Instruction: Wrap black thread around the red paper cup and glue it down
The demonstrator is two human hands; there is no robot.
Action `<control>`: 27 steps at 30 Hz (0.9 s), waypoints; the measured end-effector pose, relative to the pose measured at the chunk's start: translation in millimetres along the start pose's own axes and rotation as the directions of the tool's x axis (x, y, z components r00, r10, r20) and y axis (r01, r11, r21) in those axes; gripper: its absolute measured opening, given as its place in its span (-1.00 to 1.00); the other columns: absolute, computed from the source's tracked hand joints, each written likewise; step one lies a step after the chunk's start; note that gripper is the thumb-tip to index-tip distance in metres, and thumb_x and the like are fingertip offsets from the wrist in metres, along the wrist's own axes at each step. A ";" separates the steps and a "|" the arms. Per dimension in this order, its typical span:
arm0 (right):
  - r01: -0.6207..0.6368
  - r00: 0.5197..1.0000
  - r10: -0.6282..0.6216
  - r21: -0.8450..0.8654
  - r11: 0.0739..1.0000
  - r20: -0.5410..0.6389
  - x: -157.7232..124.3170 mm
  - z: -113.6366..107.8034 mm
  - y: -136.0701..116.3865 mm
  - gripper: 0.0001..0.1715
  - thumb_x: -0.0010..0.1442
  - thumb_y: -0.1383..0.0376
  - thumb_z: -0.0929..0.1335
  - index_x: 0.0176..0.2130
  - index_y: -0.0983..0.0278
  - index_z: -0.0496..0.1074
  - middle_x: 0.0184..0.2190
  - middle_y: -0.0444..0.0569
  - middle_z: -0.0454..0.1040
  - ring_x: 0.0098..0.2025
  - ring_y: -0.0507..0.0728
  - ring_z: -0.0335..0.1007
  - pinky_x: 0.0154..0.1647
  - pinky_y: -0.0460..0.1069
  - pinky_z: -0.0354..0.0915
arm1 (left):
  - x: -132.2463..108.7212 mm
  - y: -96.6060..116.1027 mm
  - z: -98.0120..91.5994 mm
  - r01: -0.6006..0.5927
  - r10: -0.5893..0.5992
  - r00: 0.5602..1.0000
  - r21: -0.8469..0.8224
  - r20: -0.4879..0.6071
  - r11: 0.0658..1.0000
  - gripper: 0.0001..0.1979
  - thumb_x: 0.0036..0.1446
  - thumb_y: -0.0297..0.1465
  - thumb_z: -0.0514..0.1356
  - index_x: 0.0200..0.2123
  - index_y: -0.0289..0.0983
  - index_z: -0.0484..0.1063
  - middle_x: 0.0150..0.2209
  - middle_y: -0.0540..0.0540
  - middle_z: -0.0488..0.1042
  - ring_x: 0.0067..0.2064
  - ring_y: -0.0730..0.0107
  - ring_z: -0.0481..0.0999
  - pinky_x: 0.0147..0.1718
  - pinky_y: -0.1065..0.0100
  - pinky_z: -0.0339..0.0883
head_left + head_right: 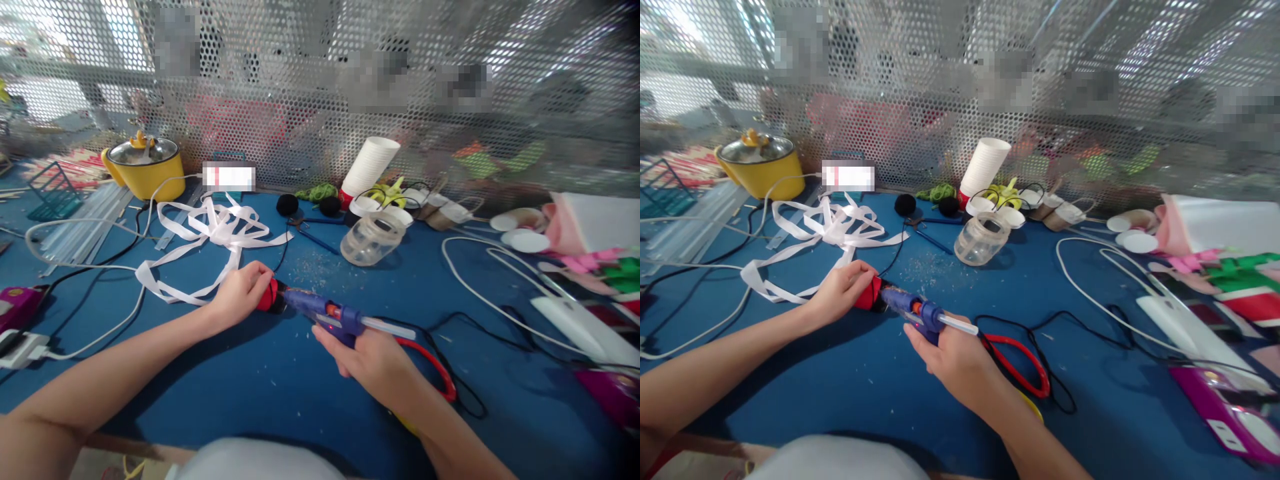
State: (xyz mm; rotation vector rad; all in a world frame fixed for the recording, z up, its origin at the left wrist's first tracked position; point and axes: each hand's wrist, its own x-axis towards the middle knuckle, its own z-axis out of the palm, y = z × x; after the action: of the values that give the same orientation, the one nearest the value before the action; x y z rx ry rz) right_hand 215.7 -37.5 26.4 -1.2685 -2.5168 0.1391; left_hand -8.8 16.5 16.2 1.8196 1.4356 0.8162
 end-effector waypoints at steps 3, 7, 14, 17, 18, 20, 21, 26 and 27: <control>0.072 0.997 -0.072 -0.055 0.996 0.003 -0.7 -4.1 -2.4 -0.61 0.22 0.35 0.21 -0.49 0.23 0.54 -0.82 -0.18 0.29 -0.74 -0.02 0.20 -0.61 -0.13 0.19 | 0.2 -0.1 -0.1 -0.009 0.009 1.000 0.003 -0.005 1.000 -0.73 0.17 -0.28 -0.03 -0.34 -0.30 0.38 -0.53 -0.01 0.45 -0.50 0.43 0.38 -0.49 0.44 0.18; 0.236 0.969 -0.245 -0.201 0.951 -0.023 -1.0 -7.4 -4.3 -0.69 0.17 0.44 0.25 -0.26 0.21 0.55 -0.78 -0.18 0.31 -0.73 -0.01 0.19 -0.62 -0.12 0.17 | -0.1 0.1 -0.2 -0.004 0.004 1.000 0.004 -0.001 1.000 -0.73 0.17 -0.27 -0.04 -0.34 -0.29 0.38 -0.53 -0.01 0.44 -0.51 0.43 0.38 -0.50 0.44 0.17; 0.287 0.950 -0.312 -0.329 0.899 -0.022 3.3 -13.8 -9.3 -0.66 0.09 0.52 0.26 -0.28 0.23 0.56 -0.77 -0.16 0.32 -0.72 -0.04 0.15 -0.63 -0.13 0.11 | -0.6 1.2 -0.3 0.011 -0.011 1.000 0.015 0.001 1.000 -0.72 0.17 -0.26 -0.04 -0.32 -0.29 0.38 -0.52 -0.01 0.44 -0.50 0.43 0.37 -0.48 0.43 0.18; 0.307 0.946 -0.324 -0.359 0.881 0.014 0.8 -13.3 -8.8 -0.64 0.09 0.52 0.26 -0.24 0.23 0.55 -0.76 -0.15 0.35 -0.72 -0.03 0.16 -0.64 -0.12 0.09 | -0.5 1.5 -0.4 0.003 -0.003 1.000 0.015 -0.002 1.000 -0.72 0.17 -0.27 -0.04 -0.32 -0.30 0.38 -0.49 -0.03 0.46 -0.47 0.42 0.39 -0.46 0.42 0.19; 0.287 0.953 -0.304 -0.363 0.886 0.011 -0.5 -12.3 -8.1 -0.65 0.10 0.50 0.27 -0.23 0.22 0.55 -0.74 -0.13 0.37 -0.71 -0.01 0.20 -0.63 -0.12 0.10 | -0.5 1.4 -0.5 0.002 -0.002 1.000 0.018 -0.002 1.000 -0.72 0.18 -0.27 -0.04 -0.32 -0.30 0.38 -0.49 -0.04 0.47 -0.47 0.42 0.39 -0.46 0.42 0.20; 0.240 0.966 -0.260 -0.367 0.899 -0.005 -2.5 -9.9 -6.4 -0.67 0.10 0.45 0.28 -0.21 0.18 0.55 -0.68 -0.09 0.43 -0.64 0.03 0.28 -0.60 -0.10 0.13 | -0.2 1.0 -0.4 0.003 -0.003 1.000 0.020 -0.002 1.000 -0.72 0.18 -0.27 -0.04 -0.33 -0.30 0.38 -0.50 -0.03 0.46 -0.48 0.42 0.39 -0.46 0.42 0.20; 0.234 0.967 -0.255 -0.362 0.902 -0.010 -3.1 -8.9 -5.7 -0.66 0.10 0.45 0.28 -0.20 0.17 0.55 -0.65 -0.08 0.45 -0.62 0.04 0.30 -0.59 -0.10 0.13 | -0.1 0.8 -0.3 0.003 -0.003 1.000 0.020 -0.002 1.000 -0.72 0.18 -0.27 -0.04 -0.33 -0.30 0.38 -0.50 -0.03 0.46 -0.48 0.42 0.39 -0.47 0.42 0.20; 0.208 0.975 -0.221 -0.269 0.940 -0.020 -1.5 -6.8 -5.6 -0.66 0.15 0.45 0.24 -0.22 0.20 0.55 -0.68 -0.10 0.42 -0.63 0.02 0.28 -0.58 -0.11 0.16 | 0.1 0.7 -0.3 0.000 0.001 1.000 0.019 -0.003 1.000 -0.74 0.18 -0.29 -0.04 -0.32 -0.30 0.38 -0.50 -0.01 0.45 -0.48 0.44 0.38 -0.47 0.43 0.19; 0.180 0.981 -0.193 -0.259 0.949 -0.024 -0.9 -6.5 -6.1 -0.66 0.16 0.44 0.23 -0.23 0.20 0.55 -0.67 -0.09 0.43 -0.62 0.03 0.29 -0.57 -0.11 0.16 | 0.1 1.0 -0.4 -0.002 0.002 1.000 0.019 -0.003 1.000 -0.74 0.18 -0.29 -0.04 -0.33 -0.30 0.38 -0.50 -0.01 0.45 -0.48 0.43 0.38 -0.47 0.43 0.19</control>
State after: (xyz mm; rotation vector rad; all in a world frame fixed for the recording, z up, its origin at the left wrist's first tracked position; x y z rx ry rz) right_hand 213.6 -42.3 33.8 -1.0959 -2.6591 -0.2657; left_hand -8.6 16.4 17.3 1.8348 1.4486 0.8086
